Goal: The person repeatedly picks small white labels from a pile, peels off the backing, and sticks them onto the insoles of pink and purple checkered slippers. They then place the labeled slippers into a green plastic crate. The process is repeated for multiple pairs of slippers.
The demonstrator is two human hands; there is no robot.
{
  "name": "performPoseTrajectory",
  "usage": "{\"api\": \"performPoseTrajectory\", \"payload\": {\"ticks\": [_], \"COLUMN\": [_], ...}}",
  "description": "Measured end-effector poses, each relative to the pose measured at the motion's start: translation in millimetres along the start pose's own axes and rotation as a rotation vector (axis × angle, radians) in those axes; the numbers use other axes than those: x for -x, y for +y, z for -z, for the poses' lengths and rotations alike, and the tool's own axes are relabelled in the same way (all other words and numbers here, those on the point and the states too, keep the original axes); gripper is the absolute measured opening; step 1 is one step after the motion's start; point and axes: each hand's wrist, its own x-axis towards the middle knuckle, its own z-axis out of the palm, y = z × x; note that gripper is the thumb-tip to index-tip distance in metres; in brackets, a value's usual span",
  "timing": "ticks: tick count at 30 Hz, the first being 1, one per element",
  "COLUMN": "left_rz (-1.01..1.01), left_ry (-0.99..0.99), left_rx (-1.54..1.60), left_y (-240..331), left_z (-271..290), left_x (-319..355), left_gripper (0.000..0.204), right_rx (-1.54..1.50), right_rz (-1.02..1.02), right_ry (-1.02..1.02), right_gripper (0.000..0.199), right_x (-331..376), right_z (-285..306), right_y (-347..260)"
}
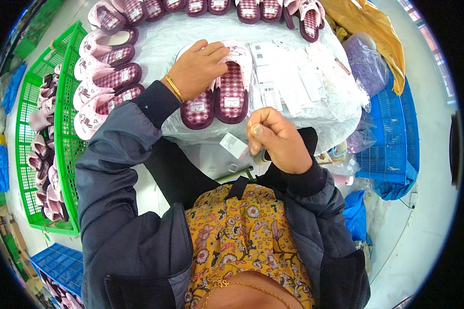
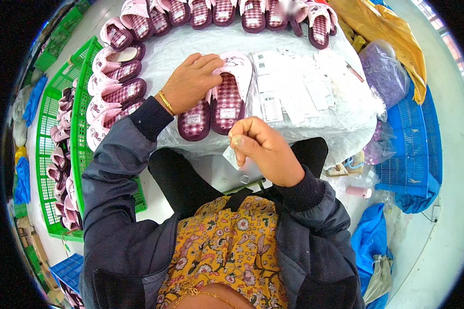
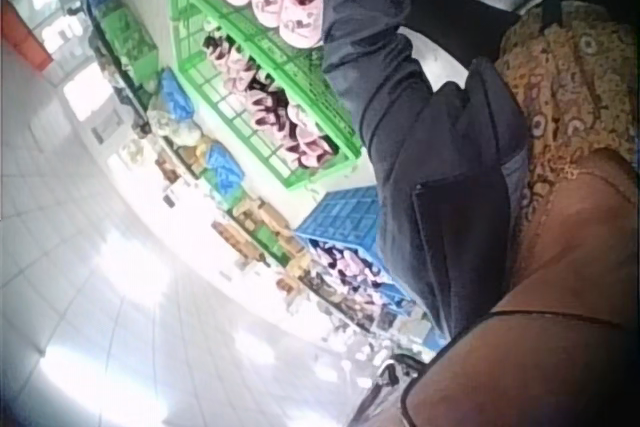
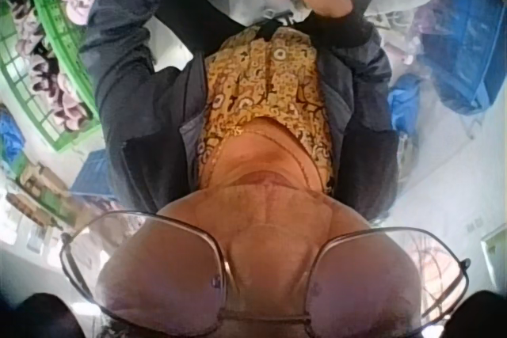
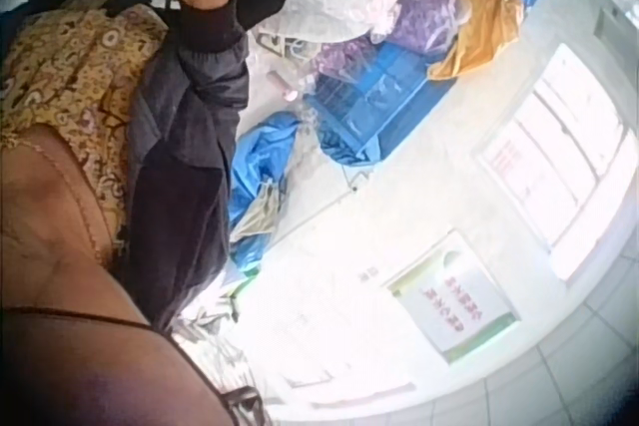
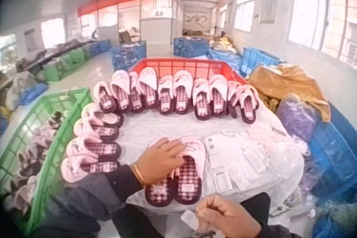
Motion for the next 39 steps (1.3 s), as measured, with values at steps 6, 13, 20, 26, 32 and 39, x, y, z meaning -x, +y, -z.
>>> {"api": "performPoseTrajectory", "payload": {"ticks": [6,13,20,26,32,39], "left_rz": [0.084,0.08,0.287,0.351,0.375,0.378], "left_ry": [-0.08,-0.194,-0.203,-0.21,-0.215,-0.208], "left_rx": [0.078,0.337,0.398,0.44,0.48,0.458], "left_y": [12.7,0.5,-0.3,3.6,4.3,6.8], "left_z": [0.5,-1.9,-25.7,-30.6,-30.3,-28.4], "left_x": [-12.4,-23.2,-27.7,-23.0,-21.1,-21.8], "left_gripper": [0.019,0.026,0.021,0.018,0.024,0.023], "right_rx": [0.056,0.245,0.725,0.757,0.785,0.866], "right_rz": [0.044,-0.015,0.086,0.066,0.04,0.078], "right_ry": [0.214,0.462,0.586,0.581,0.563,0.604], "right_gripper": [0.018,0.013,0.021,0.024,0.023,0.023], "right_x": [-33.3,-88.0,-98.0,-99.9,-102.2,-113.1], "right_z": [0.9,26.6,32.8,34.3,31.8,41.8], "right_y": [-6.2,33.5,45.7,45.2,37.9,54.5]}}
